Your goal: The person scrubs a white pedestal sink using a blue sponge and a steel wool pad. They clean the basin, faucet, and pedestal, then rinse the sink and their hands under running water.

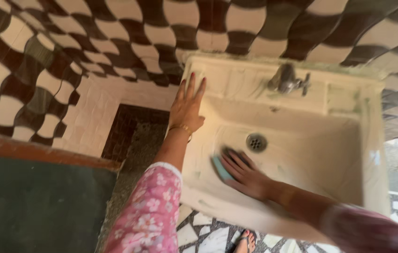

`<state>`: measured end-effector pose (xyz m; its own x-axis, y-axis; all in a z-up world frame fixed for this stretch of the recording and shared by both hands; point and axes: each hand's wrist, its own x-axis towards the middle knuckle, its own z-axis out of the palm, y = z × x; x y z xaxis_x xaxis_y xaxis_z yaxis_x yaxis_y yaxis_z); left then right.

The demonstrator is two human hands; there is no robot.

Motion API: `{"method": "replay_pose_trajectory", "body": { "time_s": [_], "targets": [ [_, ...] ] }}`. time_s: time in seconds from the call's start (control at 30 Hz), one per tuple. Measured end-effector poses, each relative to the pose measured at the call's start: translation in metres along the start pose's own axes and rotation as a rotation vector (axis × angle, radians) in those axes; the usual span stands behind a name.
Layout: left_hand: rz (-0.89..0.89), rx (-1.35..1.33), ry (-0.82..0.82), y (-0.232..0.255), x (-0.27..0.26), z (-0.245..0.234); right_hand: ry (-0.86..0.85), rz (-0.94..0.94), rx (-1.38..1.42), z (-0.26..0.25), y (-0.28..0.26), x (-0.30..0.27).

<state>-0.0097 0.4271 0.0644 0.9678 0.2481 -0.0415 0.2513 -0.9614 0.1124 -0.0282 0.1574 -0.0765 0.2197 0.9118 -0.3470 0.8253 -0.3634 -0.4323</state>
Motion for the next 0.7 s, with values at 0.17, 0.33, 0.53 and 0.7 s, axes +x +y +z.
{"method": "replay_pose_trajectory", "body": {
  "time_s": [0.17, 0.33, 0.53, 0.7],
  "targets": [
    [0.028, 0.035, 0.053, 0.004, 0.023, 0.0, 0.531, -0.14, -0.635, -0.01, 0.07, -0.064],
    [-0.048, 0.06, -0.039, 0.013, 0.046, 0.003, 0.101, 0.277, -0.187, -0.036, 0.042, 0.02],
    [-0.033, 0.051, -0.038, 0.015, 0.051, -0.01, 0.327, -0.114, -0.027, -0.01, 0.0, 0.033],
    [0.146, 0.27, 0.018, 0.017, 0.029, 0.004, 0.354, -0.145, 0.237, -0.01, 0.047, -0.075]
  ]
}}
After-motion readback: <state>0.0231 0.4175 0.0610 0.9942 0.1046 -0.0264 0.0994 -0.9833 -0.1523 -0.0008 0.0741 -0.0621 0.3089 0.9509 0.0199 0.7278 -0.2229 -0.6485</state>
